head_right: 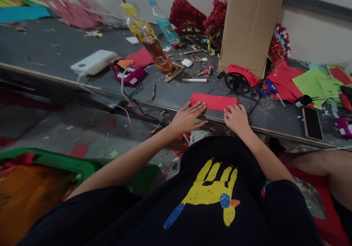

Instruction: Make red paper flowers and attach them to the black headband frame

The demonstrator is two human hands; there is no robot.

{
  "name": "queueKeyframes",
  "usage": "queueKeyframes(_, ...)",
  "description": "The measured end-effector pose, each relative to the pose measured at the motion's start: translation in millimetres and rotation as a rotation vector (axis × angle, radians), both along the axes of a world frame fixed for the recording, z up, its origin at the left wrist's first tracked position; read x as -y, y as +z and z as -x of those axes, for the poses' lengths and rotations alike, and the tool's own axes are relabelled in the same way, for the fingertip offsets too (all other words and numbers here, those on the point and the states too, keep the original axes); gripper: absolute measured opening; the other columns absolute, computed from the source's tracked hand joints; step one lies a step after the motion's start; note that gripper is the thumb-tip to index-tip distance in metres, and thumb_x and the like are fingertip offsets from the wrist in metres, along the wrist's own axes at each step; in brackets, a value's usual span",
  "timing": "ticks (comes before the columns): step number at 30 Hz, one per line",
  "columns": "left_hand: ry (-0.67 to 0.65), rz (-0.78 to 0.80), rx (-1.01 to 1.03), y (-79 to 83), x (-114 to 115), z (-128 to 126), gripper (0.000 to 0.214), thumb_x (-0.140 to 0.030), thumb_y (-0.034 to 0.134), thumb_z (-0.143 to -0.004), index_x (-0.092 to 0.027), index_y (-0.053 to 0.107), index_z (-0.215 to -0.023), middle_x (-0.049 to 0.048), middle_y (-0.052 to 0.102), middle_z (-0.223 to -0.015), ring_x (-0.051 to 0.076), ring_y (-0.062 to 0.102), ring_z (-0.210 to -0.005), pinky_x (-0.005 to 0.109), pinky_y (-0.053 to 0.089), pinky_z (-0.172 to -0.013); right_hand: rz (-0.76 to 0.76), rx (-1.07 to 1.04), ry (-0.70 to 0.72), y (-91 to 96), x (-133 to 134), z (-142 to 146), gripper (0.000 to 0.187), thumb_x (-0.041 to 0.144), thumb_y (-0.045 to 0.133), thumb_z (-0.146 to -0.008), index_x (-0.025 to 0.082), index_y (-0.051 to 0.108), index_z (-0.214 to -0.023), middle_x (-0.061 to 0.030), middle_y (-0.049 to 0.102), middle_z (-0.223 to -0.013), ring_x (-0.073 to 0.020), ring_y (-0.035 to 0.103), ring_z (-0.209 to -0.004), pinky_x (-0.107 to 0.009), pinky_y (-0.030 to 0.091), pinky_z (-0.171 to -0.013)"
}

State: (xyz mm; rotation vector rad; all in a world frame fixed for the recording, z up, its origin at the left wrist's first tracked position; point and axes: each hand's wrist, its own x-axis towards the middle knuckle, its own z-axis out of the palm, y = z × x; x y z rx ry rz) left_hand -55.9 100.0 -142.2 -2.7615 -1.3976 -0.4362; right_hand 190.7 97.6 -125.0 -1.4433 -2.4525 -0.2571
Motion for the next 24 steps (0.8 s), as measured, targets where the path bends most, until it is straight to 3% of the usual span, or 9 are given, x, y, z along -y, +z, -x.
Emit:
queueKeyframes(7,0.144,0.076,-0.029,3.0,2,35,0.059,-0.050,0.045,-0.089,-0.022,0.042,-0.141,0.0067,0.041,-0.146,0.026,0.037,-0.137,0.047,0.020,-0.115,-0.017,-0.069,-0.110,-2.0,10,-29,0.029,0.023,0.048,-0.087,0.022,0.074,-0.100,-0.0066,0.071,-0.110,-0.0211,0.060,-0.100,-0.038,0.038,-0.092)
queueKeyframes(11,0.133,0.093,0.014,3.6,-1,40,0.056,-0.050,0.042,-0.090,-0.021,0.046,-0.138,0.0061,0.043,-0.145,0.025,0.037,-0.137,0.045,0.025,-0.113,0.013,-0.122,-0.136,-3.7,10,-36,0.029,0.022,0.049,-0.086,0.021,0.074,-0.100,-0.0059,0.071,-0.112,-0.0209,0.062,-0.101,-0.036,0.042,-0.090)
queueKeyframes(18,-0.011,0.150,0.288,-3.7,-41,57,0.042,-0.047,0.043,-0.091,-0.021,0.069,-0.111,0.0069,0.066,-0.119,0.024,0.059,-0.110,0.042,0.044,-0.097,0.064,-0.228,-0.104,-2.2,2,-38,0.028,0.027,0.048,-0.089,0.021,0.075,-0.086,-0.0055,0.072,-0.105,-0.0220,0.064,-0.096,-0.036,0.048,-0.085)
queueKeyframes(24,-0.055,0.252,0.470,-3.9,-66,64,0.039,-0.051,0.051,-0.085,-0.021,0.074,-0.095,0.0073,0.072,-0.102,0.023,0.064,-0.099,0.039,0.047,-0.093,0.070,-0.301,-0.037,-8.7,0,-43,0.021,0.026,0.052,-0.088,0.020,0.072,-0.090,-0.0072,0.070,-0.111,-0.0232,0.062,-0.103,-0.039,0.047,-0.090)
